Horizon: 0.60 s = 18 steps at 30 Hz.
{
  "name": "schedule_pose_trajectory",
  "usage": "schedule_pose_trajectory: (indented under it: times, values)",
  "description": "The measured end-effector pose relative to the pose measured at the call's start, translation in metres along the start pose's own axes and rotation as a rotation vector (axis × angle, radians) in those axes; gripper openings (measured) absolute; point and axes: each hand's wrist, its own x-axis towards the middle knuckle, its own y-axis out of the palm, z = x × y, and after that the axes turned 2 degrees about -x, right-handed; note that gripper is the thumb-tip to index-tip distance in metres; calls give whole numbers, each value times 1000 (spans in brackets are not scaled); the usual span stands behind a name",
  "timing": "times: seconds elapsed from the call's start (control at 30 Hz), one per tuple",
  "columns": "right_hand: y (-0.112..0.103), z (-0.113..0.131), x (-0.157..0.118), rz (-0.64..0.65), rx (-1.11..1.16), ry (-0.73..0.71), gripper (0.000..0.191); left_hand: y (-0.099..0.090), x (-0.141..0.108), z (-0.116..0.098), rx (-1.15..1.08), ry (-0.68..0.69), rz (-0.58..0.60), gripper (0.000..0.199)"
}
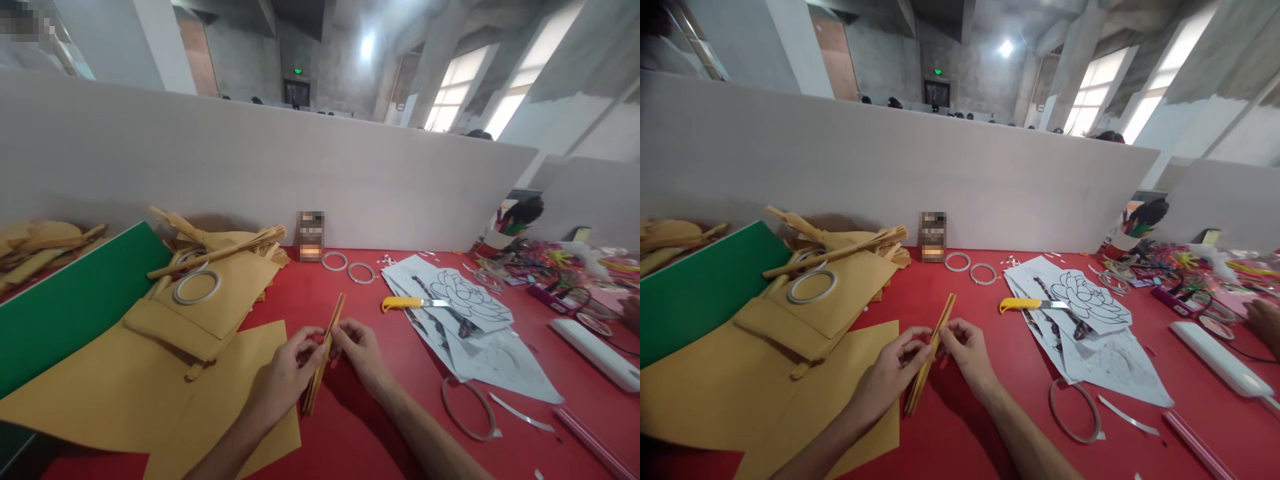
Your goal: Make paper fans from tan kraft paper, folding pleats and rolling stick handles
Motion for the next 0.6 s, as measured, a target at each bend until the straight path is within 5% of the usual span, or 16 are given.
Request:
schedule_pose_trajectory:
  times: [0.23,0.6]
  values:
    - [2,8,-3,-10,-53,-60,48,2,2,2,-96,-1,-16,52]
    - [8,7,-10,-7,-156,-91,47,3,8,5,-27,89,-226,27]
